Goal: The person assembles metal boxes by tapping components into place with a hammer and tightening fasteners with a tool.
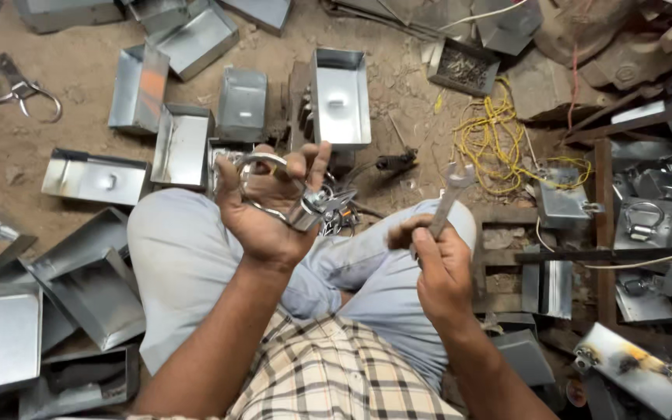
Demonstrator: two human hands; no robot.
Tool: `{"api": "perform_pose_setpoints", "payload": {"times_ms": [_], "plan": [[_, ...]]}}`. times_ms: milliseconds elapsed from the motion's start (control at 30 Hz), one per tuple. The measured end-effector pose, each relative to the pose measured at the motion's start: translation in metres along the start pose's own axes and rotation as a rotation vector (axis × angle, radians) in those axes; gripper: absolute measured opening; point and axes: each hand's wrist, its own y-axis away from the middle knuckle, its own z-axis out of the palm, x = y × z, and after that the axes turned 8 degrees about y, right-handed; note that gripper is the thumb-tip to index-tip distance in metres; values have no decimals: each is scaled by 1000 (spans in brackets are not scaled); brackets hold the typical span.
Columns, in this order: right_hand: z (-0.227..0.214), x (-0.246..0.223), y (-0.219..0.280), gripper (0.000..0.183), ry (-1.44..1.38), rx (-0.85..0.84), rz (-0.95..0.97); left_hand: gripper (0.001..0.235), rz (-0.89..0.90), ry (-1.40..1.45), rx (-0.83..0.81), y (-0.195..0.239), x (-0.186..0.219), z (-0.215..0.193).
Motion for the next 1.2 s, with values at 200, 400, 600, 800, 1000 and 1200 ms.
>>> {"api": "perform_pose_setpoints", "payload": {"times_ms": [200,400,600,800,1000,1200], "plan": [[36,33,-6,12,-411,-13,268,62,-83,89,83,0,-1,1],[45,31,-10,13,-627,-220,415,60,58,-233,34,0,-1,-2],[45,23,-9,14,-516,-180,424,65,457,-1903,-820,4,4,-8],[35,42,-12,16,-502,-63,575,69,197,-2104,-963,0,-3,-25],[15,66,-21,15,-506,-81,644,67,-69,-1667,-498,-8,-13,-44],[-10,94,-45,22,-697,-177,681,49,-195,-424,518,-20,-18,-68]]}}
